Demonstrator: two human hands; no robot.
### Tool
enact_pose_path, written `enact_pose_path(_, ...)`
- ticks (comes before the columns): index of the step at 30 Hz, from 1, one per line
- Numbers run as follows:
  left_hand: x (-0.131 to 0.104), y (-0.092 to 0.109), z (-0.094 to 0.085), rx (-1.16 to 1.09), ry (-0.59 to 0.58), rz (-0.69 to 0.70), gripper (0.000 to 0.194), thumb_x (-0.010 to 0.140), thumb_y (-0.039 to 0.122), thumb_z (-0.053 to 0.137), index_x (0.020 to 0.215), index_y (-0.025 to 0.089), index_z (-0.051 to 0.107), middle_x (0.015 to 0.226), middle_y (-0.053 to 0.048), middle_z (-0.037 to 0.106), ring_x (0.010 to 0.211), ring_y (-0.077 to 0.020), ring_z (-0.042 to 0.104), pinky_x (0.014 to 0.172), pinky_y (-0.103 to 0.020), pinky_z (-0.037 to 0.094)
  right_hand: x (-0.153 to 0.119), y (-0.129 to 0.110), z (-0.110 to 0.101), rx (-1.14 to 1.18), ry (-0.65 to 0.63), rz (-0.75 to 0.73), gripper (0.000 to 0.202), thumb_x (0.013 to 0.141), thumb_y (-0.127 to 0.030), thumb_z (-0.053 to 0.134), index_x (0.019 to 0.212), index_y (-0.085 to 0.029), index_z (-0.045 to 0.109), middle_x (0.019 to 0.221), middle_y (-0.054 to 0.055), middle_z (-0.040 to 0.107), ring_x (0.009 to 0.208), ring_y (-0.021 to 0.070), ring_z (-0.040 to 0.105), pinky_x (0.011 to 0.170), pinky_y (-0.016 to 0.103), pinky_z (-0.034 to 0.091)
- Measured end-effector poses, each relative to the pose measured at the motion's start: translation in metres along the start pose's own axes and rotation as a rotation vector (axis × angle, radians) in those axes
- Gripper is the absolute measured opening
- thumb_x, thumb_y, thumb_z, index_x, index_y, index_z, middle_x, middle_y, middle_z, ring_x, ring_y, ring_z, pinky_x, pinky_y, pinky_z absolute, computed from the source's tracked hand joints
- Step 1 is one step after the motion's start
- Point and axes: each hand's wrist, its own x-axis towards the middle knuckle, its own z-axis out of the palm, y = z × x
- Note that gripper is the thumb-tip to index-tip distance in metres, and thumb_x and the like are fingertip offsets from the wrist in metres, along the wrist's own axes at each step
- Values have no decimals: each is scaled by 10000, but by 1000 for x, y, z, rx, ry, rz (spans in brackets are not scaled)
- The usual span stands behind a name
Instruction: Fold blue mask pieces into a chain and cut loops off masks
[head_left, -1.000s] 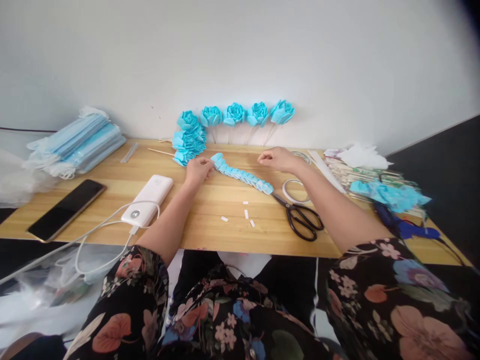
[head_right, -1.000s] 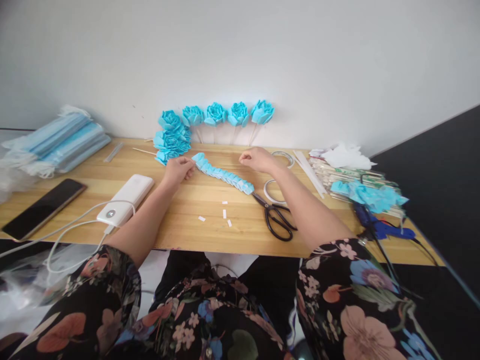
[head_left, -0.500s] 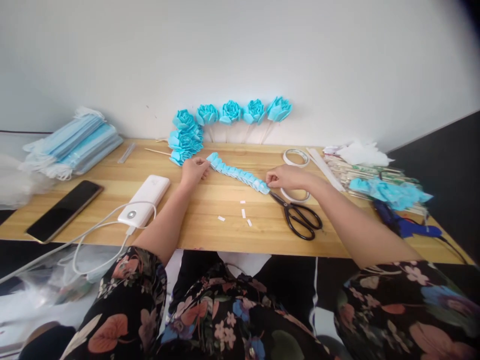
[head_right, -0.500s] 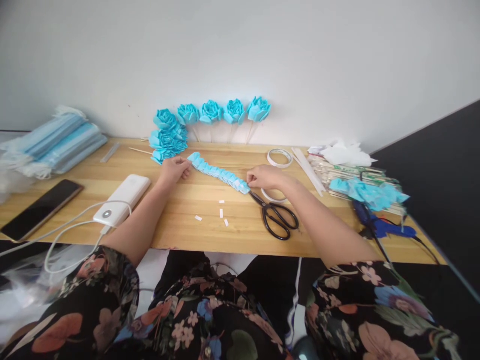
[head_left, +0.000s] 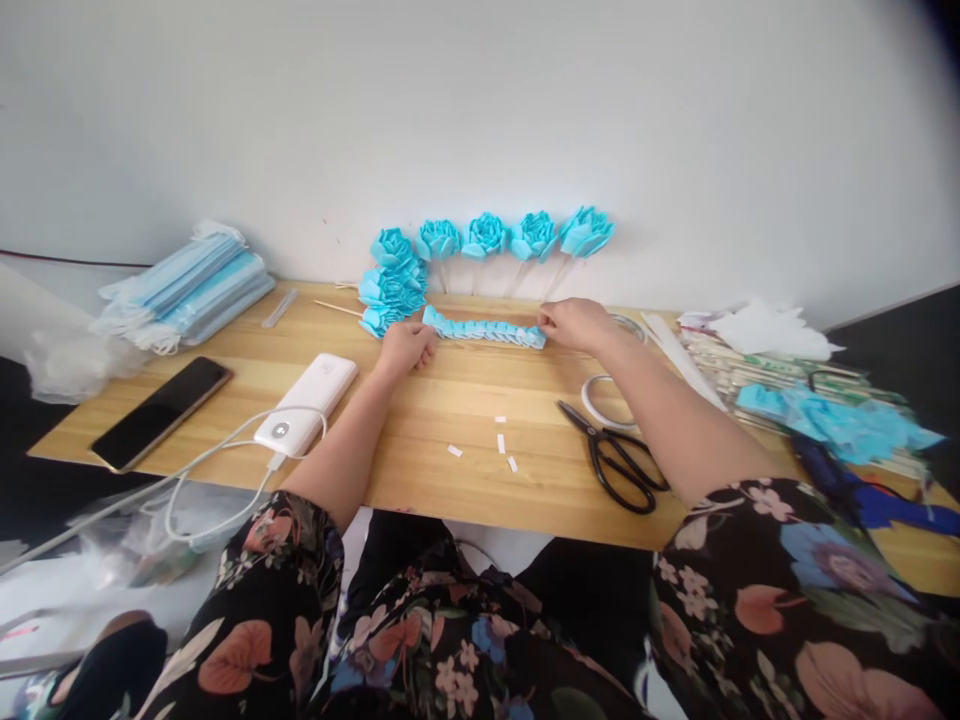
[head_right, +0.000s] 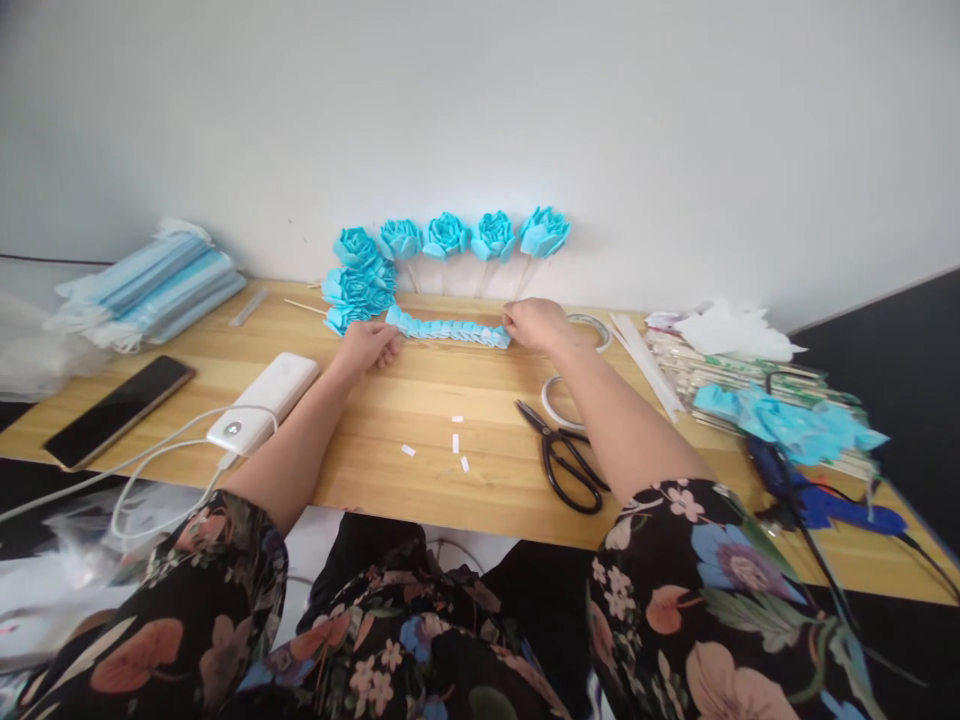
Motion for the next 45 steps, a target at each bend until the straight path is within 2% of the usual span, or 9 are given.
enact_pose_path(9,-21,21,-15,642,-36,236,391,795,220,559,417,213,463,482,-59,536,545,-192,505,557,-288,296,-5,7,9,12,-22,54,328,941,-259,440,1079,-187,729,1092,135,764,961,261,699,722,314,443)
enact_pose_path(14,-30,23,2,723,-104,347,288,829,198,519,560,196,623,653,-100,653,673,-232,595,621,-296,355,-20,6,3,65,30,64,421,995,-315,378,1289,-212,661,1195,132,745,1019,276,702,792,343,467)
enact_pose_path(18,-32,20,14,710,-103,433,227,849,205,526,794,185,745,865,-122,712,904,-267,637,793,-315,446,-37,-4,2,173,71,54,382,981,-288,413,1242,-252,689,1203,69,751,1043,253,699,800,321,479)
enact_pose_path(23,-25,13,17,735,-105,520,270,864,178,500,942,169,758,982,-140,714,1022,-279,623,965,-387,457,-42,-27,12,232,21,-129,356,947,-206,444,1149,-243,734,1252,48,729,1112,250,679,869,325,495)
enact_pose_path(28,-19,5,17,719,-95,529,396,873,163,487,1212,152,692,1292,-153,656,1228,-285,578,1101,-420,410,-34,-34,19,238,86,-127,424,934,-146,451,1292,-198,673,1375,101,654,1238,270,616,1000,372,485)
enact_pose_path(33,-18,6,11,548,-105,466,441,870,169,487,1269,93,659,1400,-190,597,1327,-303,526,1171,-431,340,-55,-33,12,462,113,-113,454,929,-160,468,1353,-173,632,1434,110,610,1315,272,570,1110,407,426)
enact_pose_path(38,-28,22,30,-182,-126,221,365,921,260,445,1178,126,668,1196,-126,711,1113,-215,655,1041,-364,464,-115,-55,1,1185,134,-7,397,943,-324,523,1304,-218,649,1244,89,726,1136,228,681,1020,408,513)
enact_pose_path(41,-60,26,44,-495,-141,50,329,941,276,429,1124,116,651,998,-101,725,875,-154,679,893,-314,518,-153,-75,5,1489,242,129,348,943,-418,562,1225,-252,679,1140,69,754,1046,204,705,974,412,547)
enact_pose_path(45,-123,17,45,-378,-179,165,230,937,280,508,987,133,678,914,-81,717,900,-165,661,921,-318,501,-196,-98,26,1654,468,276,318,925,-466,619,1134,-244,707,1023,48,757,961,185,709,962,421,556)
